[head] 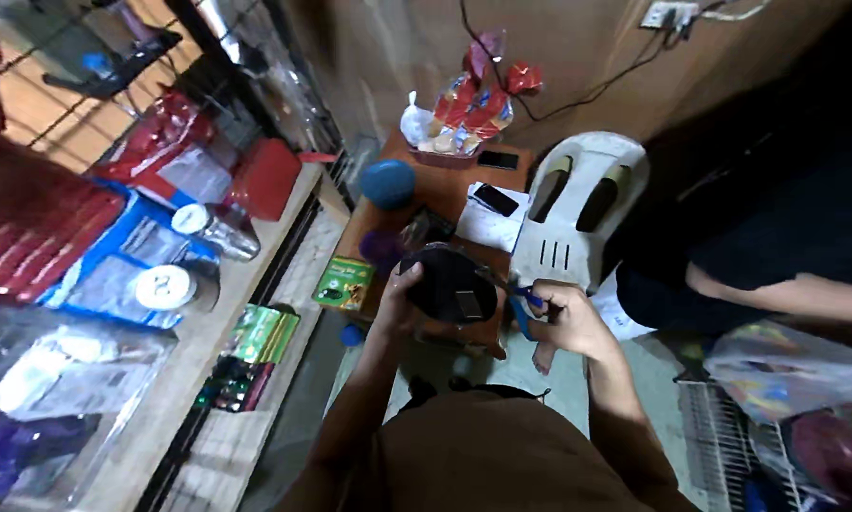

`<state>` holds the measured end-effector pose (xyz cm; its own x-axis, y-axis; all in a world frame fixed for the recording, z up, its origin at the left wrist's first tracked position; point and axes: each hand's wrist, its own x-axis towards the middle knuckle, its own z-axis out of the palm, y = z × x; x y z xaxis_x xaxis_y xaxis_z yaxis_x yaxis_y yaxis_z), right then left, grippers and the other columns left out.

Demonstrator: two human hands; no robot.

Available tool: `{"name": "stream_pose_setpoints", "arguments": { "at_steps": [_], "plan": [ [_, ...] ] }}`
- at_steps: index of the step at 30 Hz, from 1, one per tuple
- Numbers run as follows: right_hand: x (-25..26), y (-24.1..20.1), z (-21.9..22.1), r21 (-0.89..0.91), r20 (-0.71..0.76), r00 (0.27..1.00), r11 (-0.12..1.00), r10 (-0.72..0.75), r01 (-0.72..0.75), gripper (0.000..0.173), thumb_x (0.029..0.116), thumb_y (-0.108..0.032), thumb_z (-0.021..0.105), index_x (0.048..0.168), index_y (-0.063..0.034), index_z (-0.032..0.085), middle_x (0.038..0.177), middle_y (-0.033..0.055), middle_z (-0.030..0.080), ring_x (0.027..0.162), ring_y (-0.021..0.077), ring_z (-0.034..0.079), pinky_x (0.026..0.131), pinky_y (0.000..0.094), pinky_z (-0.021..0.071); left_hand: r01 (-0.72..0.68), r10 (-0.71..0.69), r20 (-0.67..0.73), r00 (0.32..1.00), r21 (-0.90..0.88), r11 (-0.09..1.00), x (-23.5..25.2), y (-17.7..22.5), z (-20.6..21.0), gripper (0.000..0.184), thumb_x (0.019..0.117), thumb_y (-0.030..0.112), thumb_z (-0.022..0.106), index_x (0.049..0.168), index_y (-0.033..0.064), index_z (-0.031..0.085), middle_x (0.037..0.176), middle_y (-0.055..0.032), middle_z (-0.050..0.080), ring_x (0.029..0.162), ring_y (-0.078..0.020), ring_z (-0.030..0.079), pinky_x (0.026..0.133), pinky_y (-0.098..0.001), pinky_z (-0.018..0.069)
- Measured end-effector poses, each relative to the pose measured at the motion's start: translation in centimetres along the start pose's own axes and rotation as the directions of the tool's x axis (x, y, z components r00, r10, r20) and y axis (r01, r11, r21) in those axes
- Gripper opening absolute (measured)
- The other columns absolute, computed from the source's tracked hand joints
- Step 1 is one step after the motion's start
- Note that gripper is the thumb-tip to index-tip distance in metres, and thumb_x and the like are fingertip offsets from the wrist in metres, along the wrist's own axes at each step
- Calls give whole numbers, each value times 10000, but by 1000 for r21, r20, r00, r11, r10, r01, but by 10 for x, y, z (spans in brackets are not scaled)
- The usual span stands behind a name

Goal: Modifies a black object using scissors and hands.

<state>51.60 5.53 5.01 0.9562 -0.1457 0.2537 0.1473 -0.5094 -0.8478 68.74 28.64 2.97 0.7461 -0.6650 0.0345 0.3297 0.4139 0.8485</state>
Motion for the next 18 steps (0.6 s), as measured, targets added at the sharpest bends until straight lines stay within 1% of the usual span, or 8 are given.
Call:
{"name": "stream_pose_setpoints", "arguments": {
  "at_steps": [2,4,8,10,13,15,16,18],
  "plan": [
    [-1,-3,5,16,-55,998,1000,-17,18,245,774,-249,738,684,-85,579,681,-40,553,651,5,520,576,199,426,42,-41,50,998,-12,999,9,3,-3,324,817,471,798,1041,250,723,937,47,753,839,-65,719,754,-301,619],
    [-2,-6,11,49,-87,996,999,-19,23,270,806,-277,736,677,-96,582,662,-64,542,631,-29,503,559,163,409,63,-61,104,993,-17,998,15,7,-7,318,820,476,796,1043,259,728,943,53,755,844,-55,718,760,-294,618],
    [-1,-14,24,123,-80,997,992,2,8,305,866,-311,725,688,-100,594,649,-99,539,610,-75,480,549,125,389,90,-82,163,983,-45,995,22,13,-18,332,812,468,808,1046,244,732,945,41,755,844,-60,720,757,-296,620],
    [0,-15,33,176,-72,997,984,9,3,285,883,-309,718,712,-104,618,658,-120,552,618,-94,488,561,111,399,108,-98,155,983,-53,993,21,17,-22,376,785,467,831,1060,236,719,944,33,753,841,-68,722,751,-299,622],
    [3,-16,49,248,-55,998,969,16,-2,261,916,-299,702,751,-108,632,680,-143,558,634,-102,491,578,108,405,130,-126,86,988,-40,991,18,24,-26,423,737,477,854,1047,231,709,926,33,753,822,-70,722,733,-293,620],
    [7,-16,58,259,-44,999,966,12,0,255,930,-288,686,771,-92,649,685,-142,559,633,-105,484,577,105,399,137,-133,82,988,-36,990,16,28,-34,428,736,486,850,1049,230,713,930,30,755,826,-69,724,734,-292,621],
    [9,-16,61,255,-36,999,967,10,0,262,932,-289,682,762,-94,642,681,-140,552,629,-105,476,570,106,389,141,-138,77,987,-42,989,14,30,-38,418,737,484,851,1041,229,722,926,27,757,824,-70,725,734,-294,622],
    [13,-16,68,251,-9,1000,968,2,0,283,941,-294,676,746,-96,624,683,-130,551,627,-98,473,563,112,382,159,-157,32,987,-75,984,8,36,-43,385,738,440,855,1021,215,721,907,10,758,807,-86,729,726,-308,626]
  ]
}}
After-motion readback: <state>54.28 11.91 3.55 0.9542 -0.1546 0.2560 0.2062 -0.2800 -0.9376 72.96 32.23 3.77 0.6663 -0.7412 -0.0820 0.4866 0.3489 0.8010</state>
